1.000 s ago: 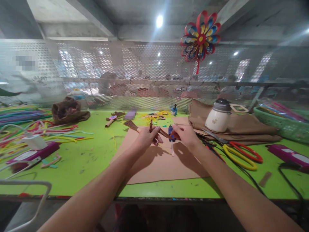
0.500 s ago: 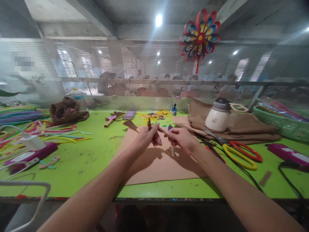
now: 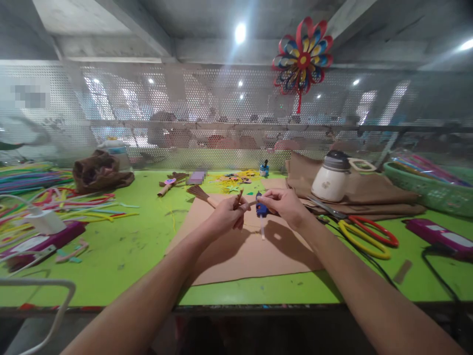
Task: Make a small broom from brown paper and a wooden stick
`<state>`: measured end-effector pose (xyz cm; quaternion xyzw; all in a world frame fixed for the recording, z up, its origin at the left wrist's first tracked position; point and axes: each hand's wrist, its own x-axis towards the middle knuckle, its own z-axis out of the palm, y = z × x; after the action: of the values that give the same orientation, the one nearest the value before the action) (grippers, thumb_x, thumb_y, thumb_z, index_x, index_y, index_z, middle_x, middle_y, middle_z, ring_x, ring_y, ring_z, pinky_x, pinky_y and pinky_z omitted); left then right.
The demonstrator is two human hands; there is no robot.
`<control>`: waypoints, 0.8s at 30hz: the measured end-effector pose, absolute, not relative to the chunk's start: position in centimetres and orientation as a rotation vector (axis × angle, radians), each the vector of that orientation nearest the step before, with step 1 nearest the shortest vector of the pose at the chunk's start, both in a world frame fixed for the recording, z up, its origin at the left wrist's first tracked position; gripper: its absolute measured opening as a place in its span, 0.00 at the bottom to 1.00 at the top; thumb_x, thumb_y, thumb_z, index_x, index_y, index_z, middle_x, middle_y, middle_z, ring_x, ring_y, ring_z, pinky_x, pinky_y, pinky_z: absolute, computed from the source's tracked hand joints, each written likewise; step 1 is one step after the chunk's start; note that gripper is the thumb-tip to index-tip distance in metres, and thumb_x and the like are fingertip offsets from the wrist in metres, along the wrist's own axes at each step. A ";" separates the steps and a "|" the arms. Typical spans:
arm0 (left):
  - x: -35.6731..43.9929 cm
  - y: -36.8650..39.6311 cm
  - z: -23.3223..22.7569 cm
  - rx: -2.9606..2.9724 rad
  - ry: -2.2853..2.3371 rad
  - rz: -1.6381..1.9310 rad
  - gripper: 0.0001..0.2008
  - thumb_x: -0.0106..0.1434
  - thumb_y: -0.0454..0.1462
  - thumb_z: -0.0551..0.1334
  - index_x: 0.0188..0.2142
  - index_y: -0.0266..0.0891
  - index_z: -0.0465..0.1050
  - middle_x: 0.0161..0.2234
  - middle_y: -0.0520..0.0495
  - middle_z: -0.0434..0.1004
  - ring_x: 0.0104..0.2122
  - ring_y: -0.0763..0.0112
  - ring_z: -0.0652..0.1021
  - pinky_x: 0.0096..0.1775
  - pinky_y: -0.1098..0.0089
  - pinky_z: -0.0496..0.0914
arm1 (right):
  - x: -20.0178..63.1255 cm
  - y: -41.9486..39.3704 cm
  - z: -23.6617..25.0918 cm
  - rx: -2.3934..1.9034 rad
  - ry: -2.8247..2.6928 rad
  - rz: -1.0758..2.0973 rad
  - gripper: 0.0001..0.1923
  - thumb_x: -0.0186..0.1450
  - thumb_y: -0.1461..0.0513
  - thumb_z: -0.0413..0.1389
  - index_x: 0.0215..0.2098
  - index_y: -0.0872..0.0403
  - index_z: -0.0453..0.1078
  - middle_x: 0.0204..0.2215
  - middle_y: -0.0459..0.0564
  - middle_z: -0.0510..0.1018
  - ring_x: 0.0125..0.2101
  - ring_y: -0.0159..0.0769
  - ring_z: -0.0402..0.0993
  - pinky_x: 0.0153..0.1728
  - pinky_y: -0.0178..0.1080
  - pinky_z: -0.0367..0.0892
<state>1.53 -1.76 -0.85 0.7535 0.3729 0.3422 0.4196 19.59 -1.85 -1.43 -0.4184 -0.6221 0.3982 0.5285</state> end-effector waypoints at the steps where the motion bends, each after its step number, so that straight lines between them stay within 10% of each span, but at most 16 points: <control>1: 1.6 -1.8 -1.0 1.896 0.921 0.814 0.07 0.62 0.38 0.53 0.27 0.39 0.60 0.11 0.58 0.62 0.12 0.77 0.64 0.20 0.76 0.58 | 19.6 -1.9 -1.3 -0.978 -1.464 0.970 0.15 0.51 0.54 0.62 0.23 0.58 0.69 0.13 0.38 0.63 0.16 0.24 0.55 0.19 0.32 0.52; 10: 2.0 -1.8 -1.8 2.065 0.990 0.933 0.10 0.62 0.40 0.52 0.26 0.39 0.61 0.15 0.56 0.64 0.16 0.77 0.64 0.22 0.76 0.58 | 18.9 -2.1 -1.9 -0.770 -1.411 1.227 0.19 0.49 0.59 0.65 0.38 0.58 0.71 0.24 0.45 0.73 0.22 0.27 0.65 0.25 0.34 0.61; 24: 1.8 -2.4 -2.0 2.391 1.195 1.036 0.06 0.58 0.30 0.50 0.27 0.42 0.57 0.19 0.55 0.60 0.20 0.72 0.62 0.24 0.72 0.50 | 22.3 -1.1 0.1 -0.699 -0.976 0.868 0.12 0.49 0.57 0.65 0.20 0.54 0.67 0.17 0.41 0.67 0.17 0.25 0.59 0.18 0.32 0.57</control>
<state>1.84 -2.42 -2.01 0.8262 0.4128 0.3580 0.1370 22.27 -1.10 0.14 -0.3182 -0.4448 0.3952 0.7380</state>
